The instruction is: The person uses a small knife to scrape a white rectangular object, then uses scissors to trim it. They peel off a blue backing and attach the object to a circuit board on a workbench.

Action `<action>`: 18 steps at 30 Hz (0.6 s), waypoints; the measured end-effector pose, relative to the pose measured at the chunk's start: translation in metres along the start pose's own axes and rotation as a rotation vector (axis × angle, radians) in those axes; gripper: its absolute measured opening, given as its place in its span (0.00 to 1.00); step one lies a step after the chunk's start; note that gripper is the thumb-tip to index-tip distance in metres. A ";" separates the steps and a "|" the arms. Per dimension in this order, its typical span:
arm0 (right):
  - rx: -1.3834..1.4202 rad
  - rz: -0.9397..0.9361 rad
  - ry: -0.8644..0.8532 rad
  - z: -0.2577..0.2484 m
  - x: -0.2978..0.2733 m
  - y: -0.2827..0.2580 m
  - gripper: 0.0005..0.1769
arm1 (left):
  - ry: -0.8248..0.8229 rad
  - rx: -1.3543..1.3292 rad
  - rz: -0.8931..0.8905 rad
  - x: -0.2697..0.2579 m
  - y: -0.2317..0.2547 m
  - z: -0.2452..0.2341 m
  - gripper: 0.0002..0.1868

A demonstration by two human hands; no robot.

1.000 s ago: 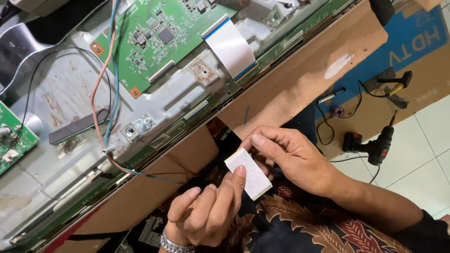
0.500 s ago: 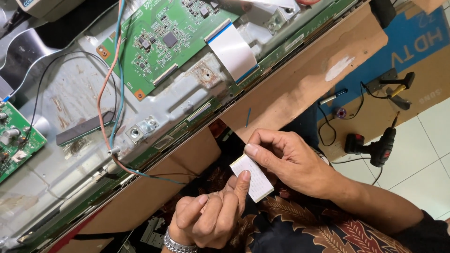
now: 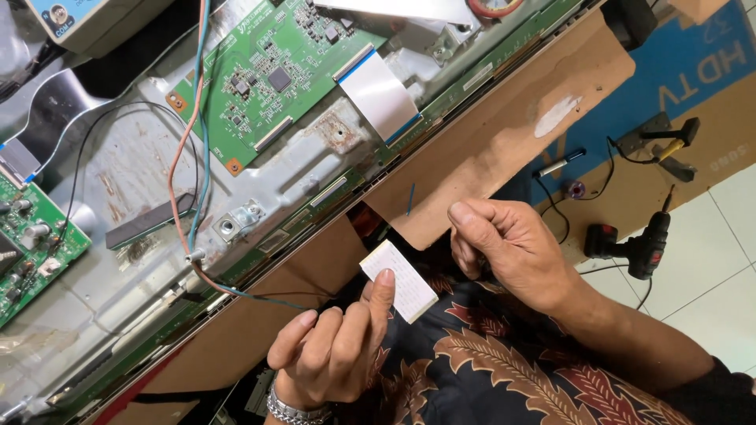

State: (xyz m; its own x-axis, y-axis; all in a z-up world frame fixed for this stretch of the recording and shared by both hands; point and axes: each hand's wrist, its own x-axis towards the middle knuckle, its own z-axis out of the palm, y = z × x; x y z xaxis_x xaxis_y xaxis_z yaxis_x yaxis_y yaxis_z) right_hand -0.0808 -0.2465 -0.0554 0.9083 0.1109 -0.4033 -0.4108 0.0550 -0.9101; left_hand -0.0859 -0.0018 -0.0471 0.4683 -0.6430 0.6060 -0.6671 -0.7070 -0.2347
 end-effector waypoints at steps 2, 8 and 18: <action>-0.004 0.007 -0.001 0.000 -0.001 0.002 0.28 | -0.017 0.018 0.009 -0.001 0.000 0.000 0.08; -0.035 0.032 -0.006 0.001 -0.002 0.005 0.27 | -0.039 0.031 0.031 0.000 -0.002 0.004 0.10; -0.032 0.043 -0.016 0.000 -0.001 0.007 0.27 | -0.046 0.031 0.024 0.006 -0.006 0.008 0.07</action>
State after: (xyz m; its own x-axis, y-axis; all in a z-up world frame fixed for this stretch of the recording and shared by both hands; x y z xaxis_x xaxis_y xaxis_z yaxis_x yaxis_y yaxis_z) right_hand -0.0842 -0.2462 -0.0614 0.8882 0.1285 -0.4410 -0.4467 0.0180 -0.8945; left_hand -0.0743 -0.0037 -0.0479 0.4791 -0.6720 0.5647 -0.6607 -0.6996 -0.2721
